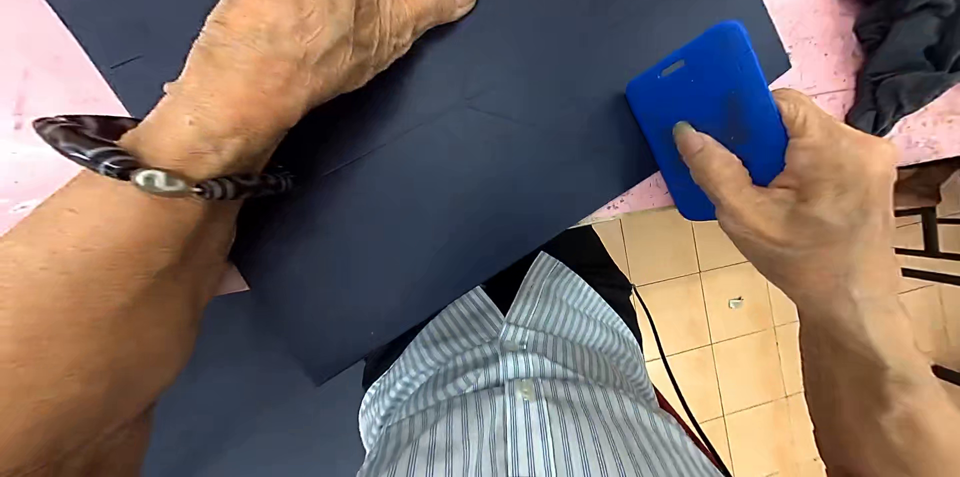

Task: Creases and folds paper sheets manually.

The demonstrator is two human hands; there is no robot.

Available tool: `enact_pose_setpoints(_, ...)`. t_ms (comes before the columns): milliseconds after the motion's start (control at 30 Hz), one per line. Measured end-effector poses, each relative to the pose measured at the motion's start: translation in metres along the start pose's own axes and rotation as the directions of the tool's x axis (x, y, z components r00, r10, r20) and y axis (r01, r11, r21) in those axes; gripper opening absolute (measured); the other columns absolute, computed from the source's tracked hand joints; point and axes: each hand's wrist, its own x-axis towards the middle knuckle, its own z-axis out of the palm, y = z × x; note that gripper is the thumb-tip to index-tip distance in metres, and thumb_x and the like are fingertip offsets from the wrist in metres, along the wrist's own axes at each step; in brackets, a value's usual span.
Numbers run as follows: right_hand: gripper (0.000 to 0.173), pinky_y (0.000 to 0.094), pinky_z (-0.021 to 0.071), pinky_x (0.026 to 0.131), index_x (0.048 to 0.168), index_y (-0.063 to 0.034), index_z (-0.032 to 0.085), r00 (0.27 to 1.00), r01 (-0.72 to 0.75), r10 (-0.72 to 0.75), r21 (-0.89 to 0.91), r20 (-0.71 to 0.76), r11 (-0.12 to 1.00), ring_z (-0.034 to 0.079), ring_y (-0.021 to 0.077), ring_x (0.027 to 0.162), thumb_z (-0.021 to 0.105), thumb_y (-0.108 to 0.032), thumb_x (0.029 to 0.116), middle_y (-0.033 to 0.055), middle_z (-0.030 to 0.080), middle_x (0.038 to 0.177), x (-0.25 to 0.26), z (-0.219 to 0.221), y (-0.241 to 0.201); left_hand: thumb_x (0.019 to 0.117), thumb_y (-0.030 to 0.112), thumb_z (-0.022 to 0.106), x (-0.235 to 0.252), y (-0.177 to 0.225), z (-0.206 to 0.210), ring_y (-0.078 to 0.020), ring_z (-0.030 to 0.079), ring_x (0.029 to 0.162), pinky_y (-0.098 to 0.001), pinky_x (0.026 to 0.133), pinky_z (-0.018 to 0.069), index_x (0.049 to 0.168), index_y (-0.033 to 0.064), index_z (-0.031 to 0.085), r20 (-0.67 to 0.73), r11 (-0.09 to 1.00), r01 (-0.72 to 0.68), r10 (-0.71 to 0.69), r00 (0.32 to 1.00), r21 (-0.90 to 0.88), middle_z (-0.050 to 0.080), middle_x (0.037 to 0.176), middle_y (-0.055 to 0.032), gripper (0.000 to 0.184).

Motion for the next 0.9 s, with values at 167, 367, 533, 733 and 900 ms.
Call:
enact_pose_setpoints(167, 0.021, 0.0185, 0.0469, 0.051, 0.103, -0.0059, 0.065, 0.997, 0.012, -0.026, 0.177, 0.072, 0.984, 0.06, 0.0008, 0.06, 0.059, -0.026, 0.1026, -0.0009, 0.063, 0.072, -0.003, 0.017, -0.028, 0.0902, 0.082, 0.033, 0.0, 0.002, -0.001, -0.0507, 0.057, 0.12, -0.0783, 0.087, 0.0326, 0.118, 0.0117, 0.069, 0.012, 0.999, 0.02, -0.021, 1.0, 0.037, 0.066, 0.12, -0.0233, 0.084)
enact_pose_setpoints(367, 0.012, 0.0211, 0.0377, 0.044, 0.092, -0.0053, 0.065, 0.962, 0.184, -0.242, 0.359, 0.124, 0.915, 0.05, 0.005, 0.049, 0.062, -0.016, 0.0973, -0.0036, 0.052, 0.058, -0.012, 0.054, -0.08, 0.0888, 0.084, 0.032, 0.001, 0.002, -0.001, -0.0574, 0.051, 0.127, -0.0868, 0.089, 0.026, 0.138, 0.0162, 0.063, 0.014, 1.0, 0.014, -0.014, 1.0, 0.022, 0.062, 0.13, -0.0277, 0.089)
enact_pose_setpoints(533, 0.018, 0.0256, 0.0419, 0.044, 0.098, -0.0045, 0.066, 0.973, 0.148, -0.185, 0.247, 0.136, 0.958, 0.054, 0.0089, 0.05, 0.061, -0.022, 0.1009, 0.0003, 0.056, 0.061, -0.001, 0.029, -0.04, 0.0876, 0.086, 0.029, 0.002, -0.002, -0.002, -0.0541, 0.038, 0.141, -0.0849, 0.095, 0.0258, 0.149, 0.0187, 0.055, 0.012, 0.999, -0.012, 0.012, 1.0, 0.043, 0.048, 0.152, -0.0214, 0.095)
enact_pose_setpoints(733, 0.035, 0.0567, 0.0455, 0.053, 0.104, 0.0038, 0.062, 0.998, 0.054, -0.052, -0.21, 0.017, 0.976, 0.063, 0.0399, 0.061, 0.051, -0.029, 0.1064, 0.0218, 0.061, 0.073, 0.036, -0.016, 0.035, 0.0892, 0.082, 0.038, 0.002, 0.0, 0.004, -0.0561, 0.026, 0.147, -0.0902, 0.097, 0.0179, 0.152, 0.0213, 0.051, -0.022, 0.999, 0.031, -0.03, 0.999, 0.041, 0.041, 0.158, -0.022, 0.088)
enact_pose_setpoints(900, 0.051, 0.0721, 0.0471, 0.084, 0.133, 0.0031, 0.053, 0.977, -0.041, -0.02, -0.273, -0.214, 0.961, 0.062, 0.0545, 0.108, 0.045, -0.041, 0.109, 0.0344, 0.061, 0.118, 0.093, -0.028, 0.068, 0.0917, 0.077, 0.044, -0.004, 0.005, 0.002, -0.0547, 0.028, 0.148, -0.0934, 0.093, 0.0135, 0.152, 0.0242, 0.052, -0.03, 0.996, 0.066, -0.065, 0.997, 0.054, 0.043, 0.159, -0.0168, 0.081)
